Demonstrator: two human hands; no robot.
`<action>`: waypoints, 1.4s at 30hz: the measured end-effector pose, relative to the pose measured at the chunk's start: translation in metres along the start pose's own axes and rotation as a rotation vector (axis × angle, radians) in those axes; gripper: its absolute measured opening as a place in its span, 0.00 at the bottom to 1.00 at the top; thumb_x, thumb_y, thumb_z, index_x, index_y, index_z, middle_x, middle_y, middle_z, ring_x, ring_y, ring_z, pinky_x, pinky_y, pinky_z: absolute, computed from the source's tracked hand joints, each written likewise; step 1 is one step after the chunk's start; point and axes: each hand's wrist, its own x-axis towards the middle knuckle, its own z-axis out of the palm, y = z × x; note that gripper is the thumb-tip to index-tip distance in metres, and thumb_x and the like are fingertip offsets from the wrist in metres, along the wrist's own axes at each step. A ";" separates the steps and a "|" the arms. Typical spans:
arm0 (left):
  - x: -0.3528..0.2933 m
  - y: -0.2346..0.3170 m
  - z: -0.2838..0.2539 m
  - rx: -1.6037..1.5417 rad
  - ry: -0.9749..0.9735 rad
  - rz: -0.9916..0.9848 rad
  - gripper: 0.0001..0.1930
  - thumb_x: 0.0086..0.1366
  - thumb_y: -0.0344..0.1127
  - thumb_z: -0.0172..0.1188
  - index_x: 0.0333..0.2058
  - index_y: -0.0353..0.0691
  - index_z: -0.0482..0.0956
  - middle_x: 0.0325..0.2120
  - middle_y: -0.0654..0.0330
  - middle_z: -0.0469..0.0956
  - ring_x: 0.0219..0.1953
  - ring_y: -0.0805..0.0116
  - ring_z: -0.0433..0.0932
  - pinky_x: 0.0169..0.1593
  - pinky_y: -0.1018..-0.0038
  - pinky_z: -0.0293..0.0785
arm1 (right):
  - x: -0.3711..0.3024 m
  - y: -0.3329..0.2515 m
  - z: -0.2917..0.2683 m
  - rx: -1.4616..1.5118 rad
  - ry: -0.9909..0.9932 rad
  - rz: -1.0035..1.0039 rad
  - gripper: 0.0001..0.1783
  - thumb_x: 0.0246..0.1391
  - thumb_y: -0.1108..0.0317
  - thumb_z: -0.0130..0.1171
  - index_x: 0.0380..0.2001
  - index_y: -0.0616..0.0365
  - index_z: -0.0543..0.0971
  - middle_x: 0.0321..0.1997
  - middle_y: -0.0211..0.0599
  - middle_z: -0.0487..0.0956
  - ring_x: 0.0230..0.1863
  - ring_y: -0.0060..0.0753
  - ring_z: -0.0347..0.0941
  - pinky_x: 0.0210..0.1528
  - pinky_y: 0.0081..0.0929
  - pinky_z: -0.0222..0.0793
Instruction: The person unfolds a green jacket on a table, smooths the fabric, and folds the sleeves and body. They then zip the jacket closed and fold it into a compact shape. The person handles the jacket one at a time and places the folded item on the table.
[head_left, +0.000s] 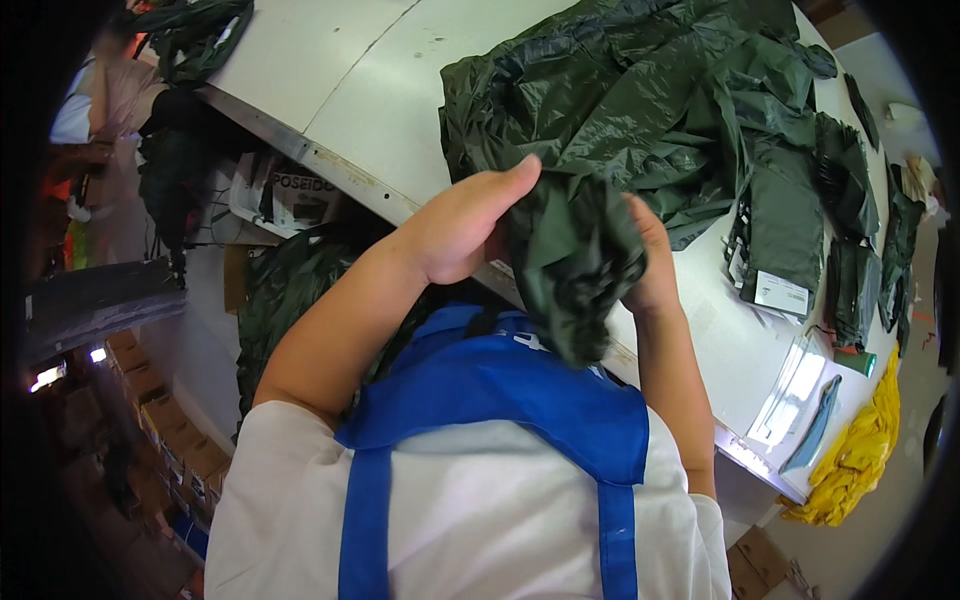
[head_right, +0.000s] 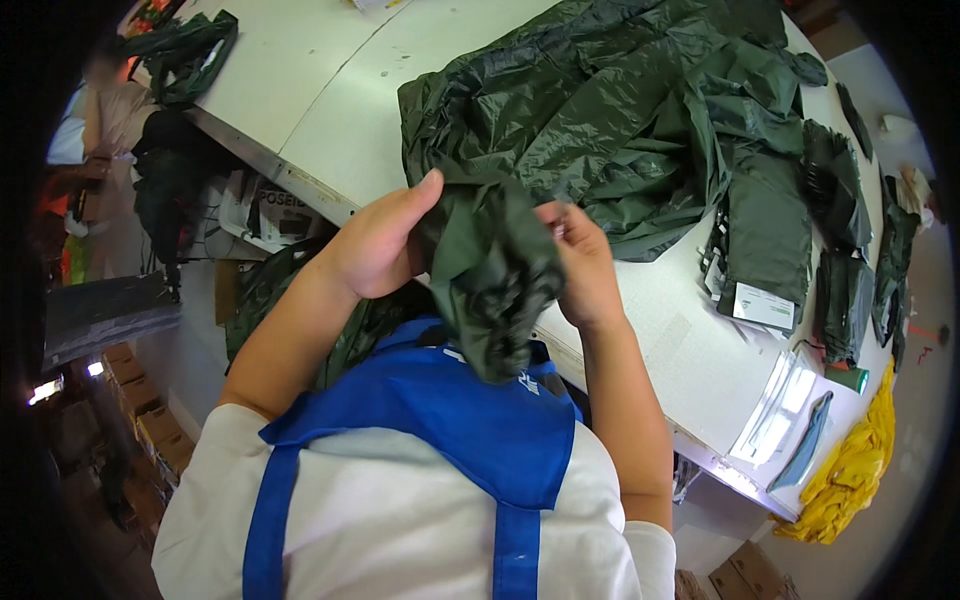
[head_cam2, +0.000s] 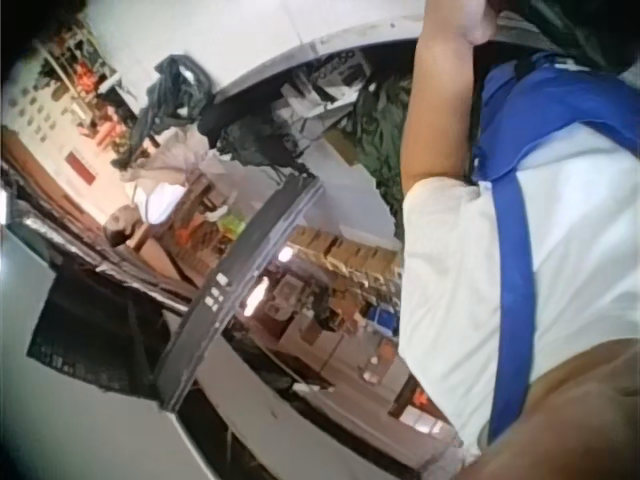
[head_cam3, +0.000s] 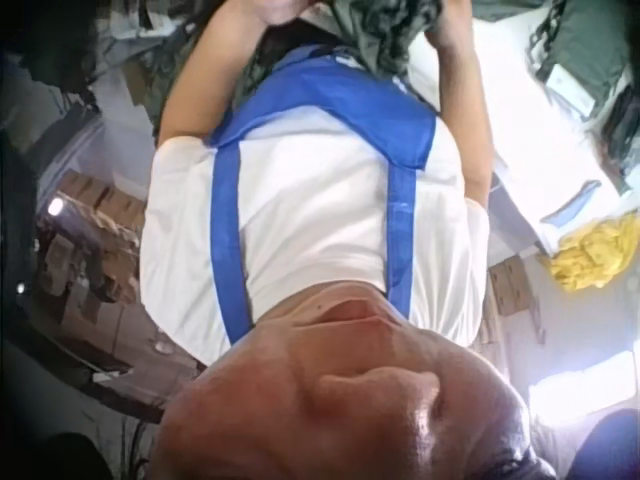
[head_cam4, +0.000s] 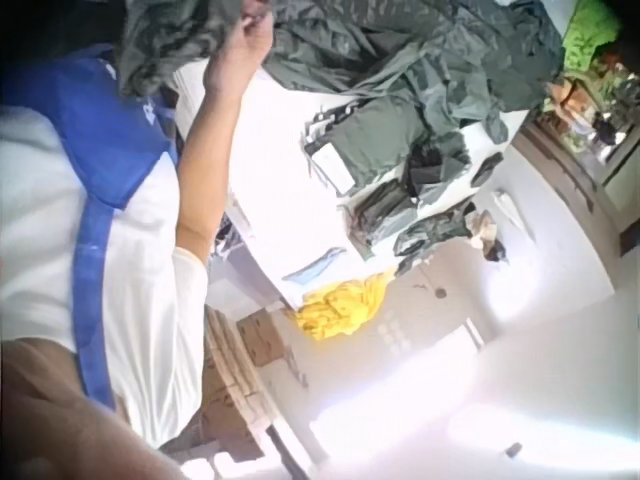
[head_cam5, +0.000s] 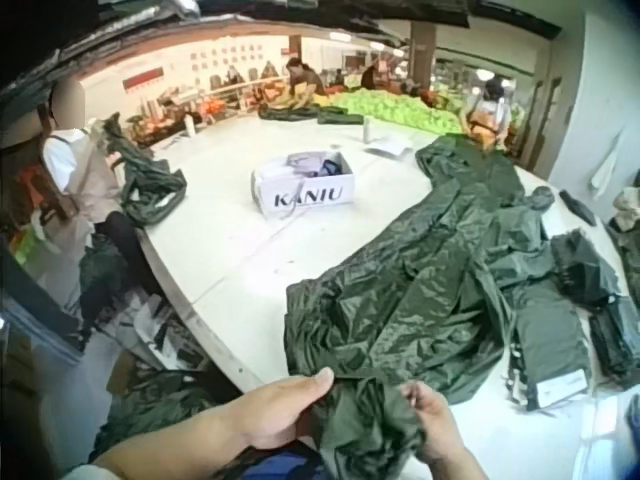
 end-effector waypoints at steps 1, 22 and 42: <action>0.007 0.004 -0.004 -0.118 -0.082 0.007 0.26 0.71 0.50 0.40 0.52 0.30 0.69 0.49 0.53 0.75 0.51 0.63 0.74 0.55 0.66 0.69 | 0.000 -0.009 0.007 0.269 0.213 0.140 0.15 0.60 0.62 0.50 0.45 0.60 0.75 0.39 0.32 0.78 0.38 0.24 0.73 0.42 0.25 0.72; 0.029 -0.011 0.028 0.105 -0.033 0.062 0.17 0.64 0.40 0.53 0.45 0.34 0.68 0.38 0.54 0.75 0.39 0.69 0.75 0.39 0.75 0.74 | 0.002 -0.081 0.011 1.364 0.353 0.161 0.16 0.60 0.68 0.48 0.17 0.52 0.68 0.12 0.22 0.62 0.15 0.18 0.57 0.19 0.16 0.56; 0.063 -0.005 0.074 -0.029 0.125 0.412 0.05 0.63 0.29 0.56 0.37 0.36 0.71 0.32 0.60 0.77 0.33 0.73 0.78 0.35 0.77 0.78 | -0.004 -0.071 0.010 -0.611 0.426 -0.574 0.12 0.40 0.79 0.67 0.32 0.58 0.81 0.30 0.30 0.73 0.25 0.18 0.61 0.25 0.17 0.57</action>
